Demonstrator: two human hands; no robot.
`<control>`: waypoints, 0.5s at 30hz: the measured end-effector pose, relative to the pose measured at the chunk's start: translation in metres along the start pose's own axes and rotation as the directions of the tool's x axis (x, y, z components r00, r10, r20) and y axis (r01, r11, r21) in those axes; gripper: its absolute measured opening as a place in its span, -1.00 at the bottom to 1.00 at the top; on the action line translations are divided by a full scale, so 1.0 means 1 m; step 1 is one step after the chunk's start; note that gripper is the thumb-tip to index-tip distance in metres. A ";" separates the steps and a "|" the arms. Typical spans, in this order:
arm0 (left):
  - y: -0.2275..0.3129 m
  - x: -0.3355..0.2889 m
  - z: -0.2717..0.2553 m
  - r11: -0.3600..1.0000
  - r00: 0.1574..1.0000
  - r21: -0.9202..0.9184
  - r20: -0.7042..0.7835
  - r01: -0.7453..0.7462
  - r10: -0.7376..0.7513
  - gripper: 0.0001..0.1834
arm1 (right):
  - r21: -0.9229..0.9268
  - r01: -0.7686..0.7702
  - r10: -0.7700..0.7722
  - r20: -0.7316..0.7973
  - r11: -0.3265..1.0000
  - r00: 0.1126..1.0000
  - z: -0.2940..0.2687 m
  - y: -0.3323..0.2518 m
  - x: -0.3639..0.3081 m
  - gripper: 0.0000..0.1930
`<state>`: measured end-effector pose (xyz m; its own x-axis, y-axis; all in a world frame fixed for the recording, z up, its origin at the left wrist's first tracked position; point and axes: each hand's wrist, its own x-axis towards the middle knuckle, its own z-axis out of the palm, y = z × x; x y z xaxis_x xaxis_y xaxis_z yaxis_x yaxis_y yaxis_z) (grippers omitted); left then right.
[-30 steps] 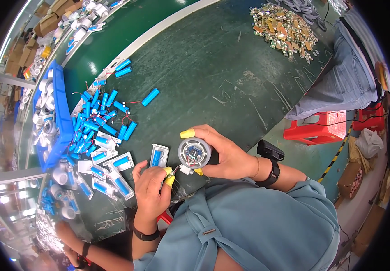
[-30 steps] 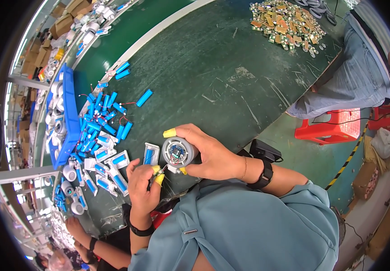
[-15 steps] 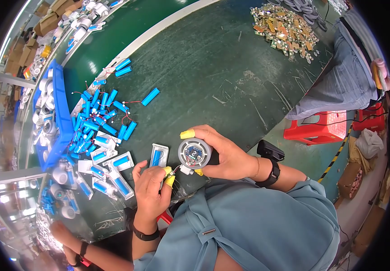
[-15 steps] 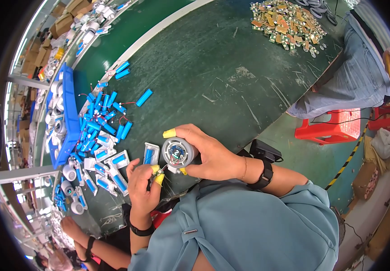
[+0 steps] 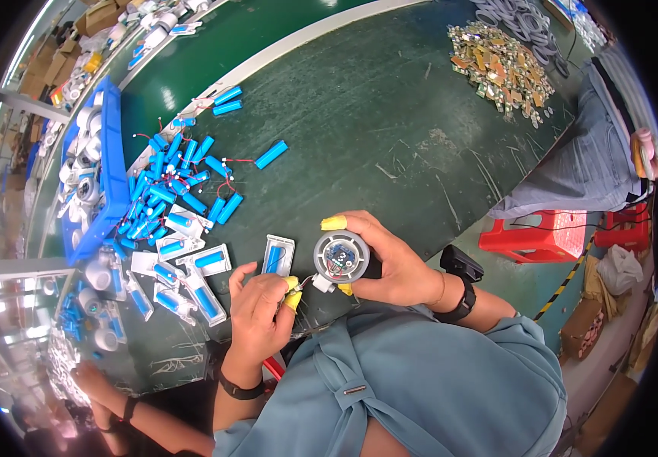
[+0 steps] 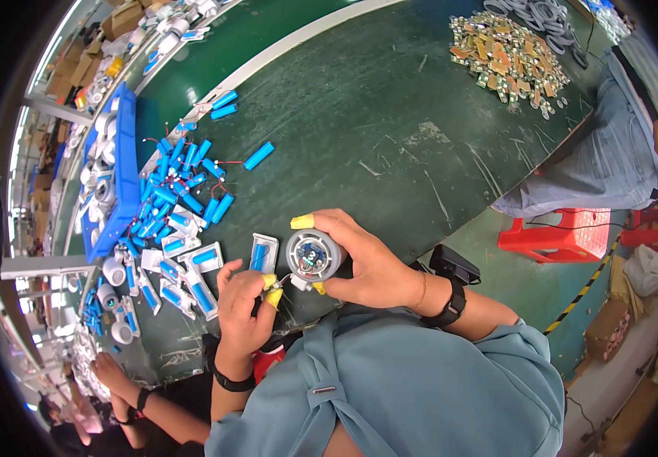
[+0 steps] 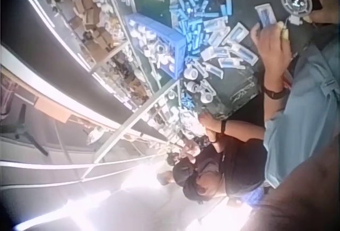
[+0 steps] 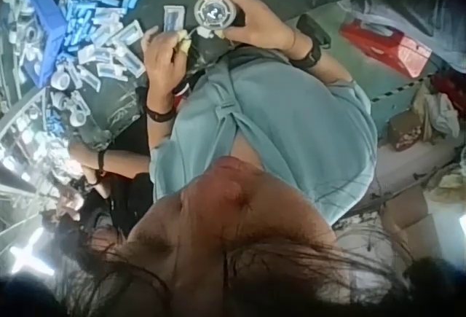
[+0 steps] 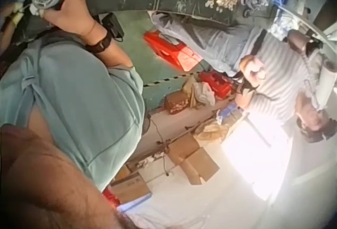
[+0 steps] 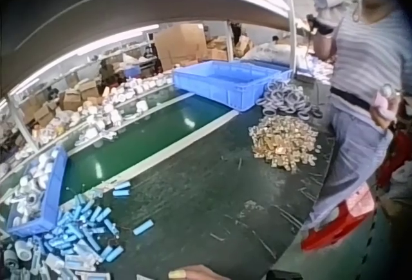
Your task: The person assembles handheld fans by connecting a battery to a circuit board within a motor housing, fitting the housing into a handle, and snapping on a plastic cover.
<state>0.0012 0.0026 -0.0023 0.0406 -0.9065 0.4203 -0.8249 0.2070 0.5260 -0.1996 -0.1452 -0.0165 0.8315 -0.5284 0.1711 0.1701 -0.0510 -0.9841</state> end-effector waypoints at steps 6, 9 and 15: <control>0.001 0.002 -0.002 1.000 1.000 0.002 -0.014 -0.010 0.010 -0.68 | 0.071 -0.040 0.040 -0.001 0.997 0.999 0.001 -0.001 0.001 -0.19; 0.002 0.003 -0.003 1.000 1.000 0.006 -0.011 -0.013 0.013 -0.69 | 0.037 -0.039 0.038 0.013 0.999 0.999 0.000 -0.003 0.002 -0.19; 0.001 0.002 -0.003 1.000 1.000 -0.025 0.006 -0.009 0.009 -0.65 | 0.010 -0.016 0.016 0.002 1.000 1.000 0.001 0.000 0.001 -0.19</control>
<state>0.0019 0.0020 0.0013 0.0296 -0.9067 0.4207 -0.8106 0.2244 0.5409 -0.1986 -0.1450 -0.0159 0.8352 -0.5275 0.1553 0.1619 -0.0340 -0.9862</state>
